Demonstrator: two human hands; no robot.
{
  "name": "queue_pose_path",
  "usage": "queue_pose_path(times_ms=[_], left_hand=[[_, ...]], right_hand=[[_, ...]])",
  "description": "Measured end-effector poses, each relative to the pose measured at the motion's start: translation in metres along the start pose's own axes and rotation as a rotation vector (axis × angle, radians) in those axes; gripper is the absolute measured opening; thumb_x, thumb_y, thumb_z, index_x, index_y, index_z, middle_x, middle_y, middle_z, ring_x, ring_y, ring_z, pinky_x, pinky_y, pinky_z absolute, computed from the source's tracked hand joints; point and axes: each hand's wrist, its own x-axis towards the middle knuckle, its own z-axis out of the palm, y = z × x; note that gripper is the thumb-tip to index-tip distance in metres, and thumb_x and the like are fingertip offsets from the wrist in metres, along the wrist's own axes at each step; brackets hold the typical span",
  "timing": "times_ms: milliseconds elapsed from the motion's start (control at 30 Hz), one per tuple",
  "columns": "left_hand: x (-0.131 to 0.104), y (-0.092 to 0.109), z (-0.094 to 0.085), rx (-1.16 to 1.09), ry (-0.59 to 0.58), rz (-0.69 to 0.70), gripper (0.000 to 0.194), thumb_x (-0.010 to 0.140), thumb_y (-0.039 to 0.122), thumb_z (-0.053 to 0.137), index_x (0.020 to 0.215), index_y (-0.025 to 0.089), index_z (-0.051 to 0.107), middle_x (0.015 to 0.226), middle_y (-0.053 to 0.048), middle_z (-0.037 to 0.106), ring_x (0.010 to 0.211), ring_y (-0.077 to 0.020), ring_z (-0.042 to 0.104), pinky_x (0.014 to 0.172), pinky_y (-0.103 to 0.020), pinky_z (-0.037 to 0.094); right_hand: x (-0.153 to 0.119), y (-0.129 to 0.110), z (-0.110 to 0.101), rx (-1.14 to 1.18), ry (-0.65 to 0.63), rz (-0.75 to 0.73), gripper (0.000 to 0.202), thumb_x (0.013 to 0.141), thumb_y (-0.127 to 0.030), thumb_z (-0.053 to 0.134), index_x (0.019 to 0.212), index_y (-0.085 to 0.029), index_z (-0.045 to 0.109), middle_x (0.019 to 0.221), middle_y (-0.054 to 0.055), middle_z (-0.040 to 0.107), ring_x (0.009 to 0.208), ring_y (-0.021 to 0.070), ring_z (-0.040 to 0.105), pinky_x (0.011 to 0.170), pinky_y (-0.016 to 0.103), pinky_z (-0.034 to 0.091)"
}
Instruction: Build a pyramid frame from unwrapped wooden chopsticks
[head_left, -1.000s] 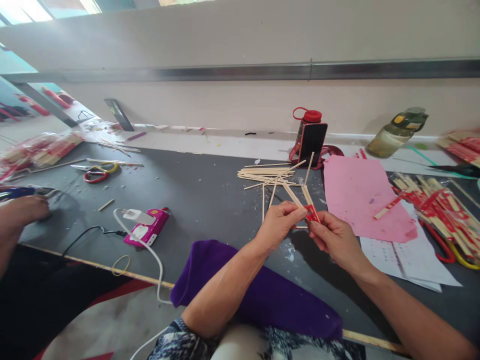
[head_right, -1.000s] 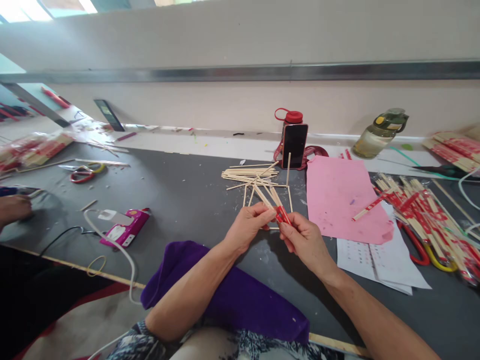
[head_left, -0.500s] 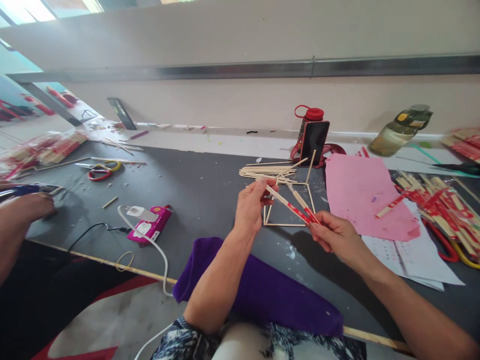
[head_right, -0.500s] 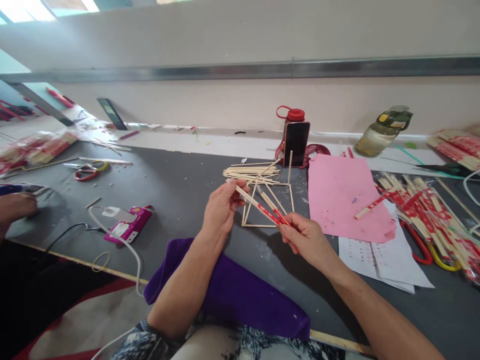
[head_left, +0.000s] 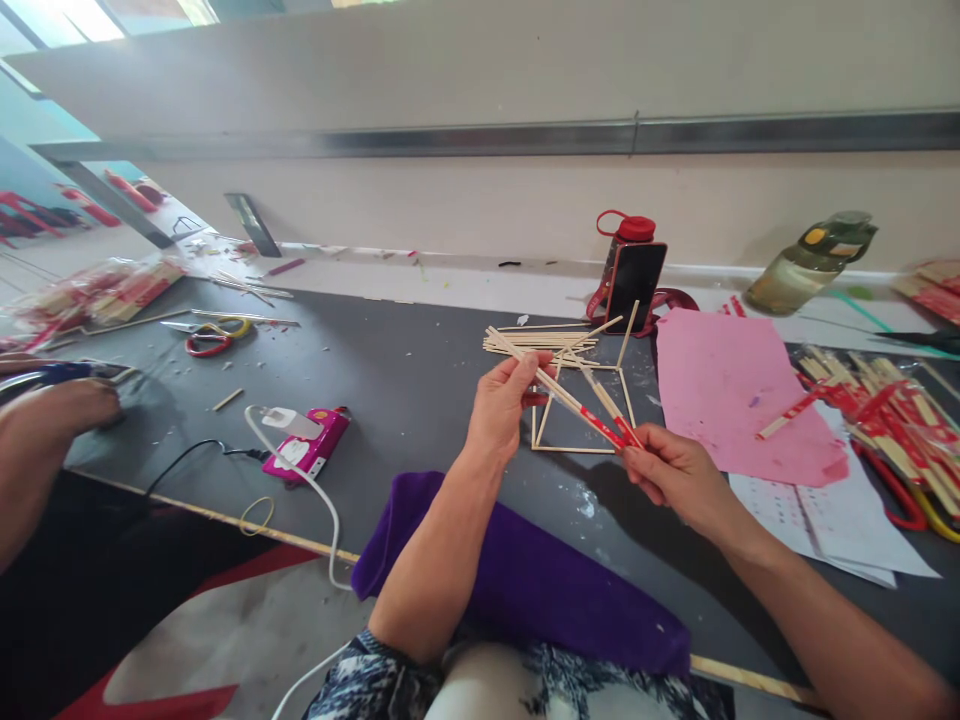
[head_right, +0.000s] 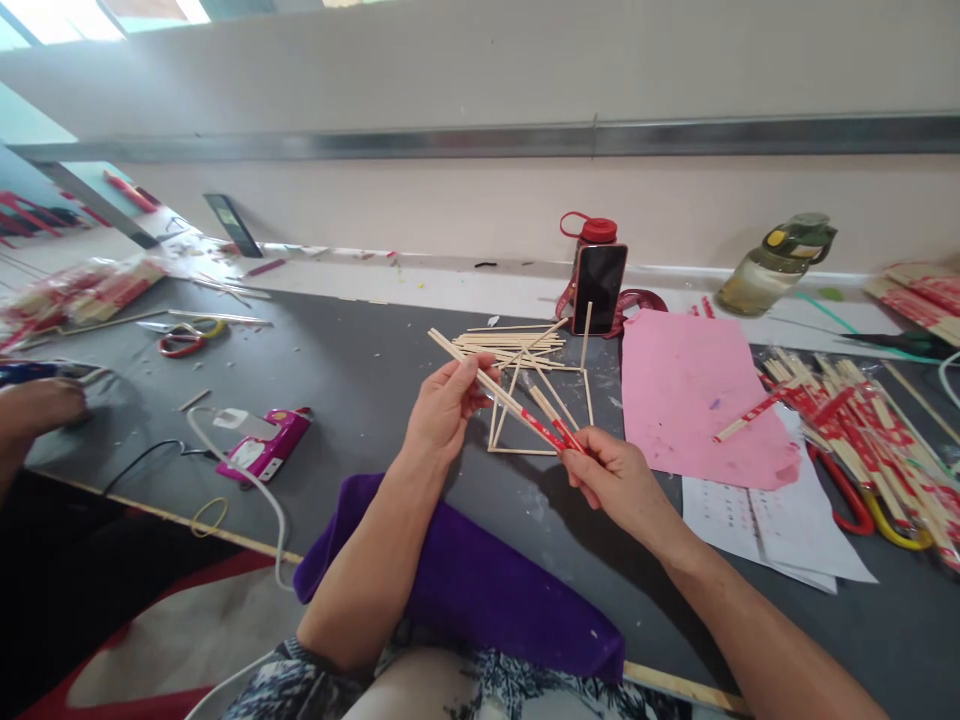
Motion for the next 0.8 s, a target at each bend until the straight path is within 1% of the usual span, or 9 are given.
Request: queue_pose_path(times_ms=[67,167,233,300,400,500,633,733,800], left_hand=[[0.001,0.003,0.0,-0.099,0.005,0.012,0.028,0.076,0.042,0.065,0.079,0.014,0.066,0.076,-0.005,0.069,0.071,-0.0133,0.065,0.06,-0.023,0.05],[0.006,0.014,-0.008,-0.356,0.122,0.083,0.026,0.083,0.04,0.057,0.073,0.017,0.057,0.071,-0.002,0.065,0.07,-0.0132,0.065,0.066,-0.027,0.053],[0.008,0.022,-0.014,-0.471,0.145,0.073,0.023,0.085,0.036,0.056,0.072,0.018,0.053,0.057,0.004,0.053,0.051,-0.007,0.055,0.055,-0.021,0.048],[0.007,0.028,-0.018,-0.502,0.09,0.018,0.022,0.086,0.034,0.056,0.072,0.017,0.053,0.05,0.007,0.04,0.037,-0.0026,0.036,0.039,-0.014,0.034],[0.004,0.032,-0.02,-0.458,-0.011,-0.044,0.023,0.085,0.034,0.058,0.072,0.016,0.055,0.049,0.008,0.031,0.033,-0.0013,0.021,0.031,-0.014,0.016],[0.003,0.037,-0.023,-0.396,-0.005,0.0,0.023,0.081,0.035,0.062,0.071,0.015,0.056,0.048,0.009,0.029,0.033,-0.0011,0.018,0.03,-0.014,0.013],[0.0,0.036,-0.018,-0.256,0.0,0.03,0.022,0.073,0.036,0.069,0.074,0.015,0.061,0.047,0.009,0.032,0.034,-0.0003,0.019,0.032,-0.014,0.01],[-0.013,0.019,0.001,-0.045,-0.136,-0.127,0.026,0.067,0.035,0.075,0.082,0.015,0.068,0.049,0.007,0.041,0.035,0.0,0.023,0.034,-0.016,0.009],[-0.025,0.004,0.016,0.057,-0.238,-0.246,0.029,0.064,0.035,0.077,0.084,0.013,0.072,0.047,0.007,0.041,0.035,0.0001,0.023,0.036,-0.018,0.01]], right_hand=[[0.0,-0.002,0.0,0.024,-0.009,0.003,0.029,0.087,-0.044,0.053,0.073,-0.019,0.05,0.062,-0.004,0.052,0.042,0.0051,0.04,0.04,0.021,0.025],[0.0,-0.004,-0.002,0.099,-0.013,0.042,0.03,0.086,-0.046,0.055,0.073,-0.019,0.05,0.061,-0.004,0.052,0.04,0.0044,0.039,0.037,0.019,0.022],[-0.001,-0.004,-0.003,0.168,-0.035,0.063,0.032,0.084,-0.047,0.057,0.071,-0.019,0.049,0.06,-0.004,0.051,0.038,0.0039,0.038,0.036,0.019,0.02],[-0.002,-0.003,-0.003,0.239,-0.081,0.075,0.032,0.082,-0.046,0.06,0.072,-0.019,0.049,0.058,-0.005,0.051,0.037,0.0035,0.037,0.035,0.019,0.019],[-0.004,0.0,-0.004,0.334,-0.169,0.091,0.03,0.081,-0.044,0.063,0.075,-0.019,0.049,0.056,-0.005,0.051,0.034,0.0031,0.034,0.034,0.019,0.017],[-0.006,0.001,-0.009,0.438,-0.2,0.067,0.028,0.08,-0.043,0.064,0.076,-0.019,0.05,0.053,-0.006,0.049,0.032,0.0024,0.031,0.035,0.019,0.015],[-0.004,0.0,-0.017,0.496,-0.14,0.044,0.028,0.079,-0.043,0.066,0.076,-0.018,0.053,0.053,-0.005,0.05,0.033,0.0025,0.032,0.037,0.02,0.014],[-0.004,0.0,-0.011,0.468,-0.164,0.093,0.028,0.078,-0.043,0.066,0.077,-0.018,0.053,0.053,-0.005,0.051,0.032,0.0033,0.032,0.035,0.02,0.014],[-0.005,0.0,-0.004,0.452,-0.227,0.136,0.031,0.078,-0.046,0.065,0.078,-0.018,0.053,0.052,-0.005,0.051,0.031,0.0038,0.032,0.034,0.02,0.015]])
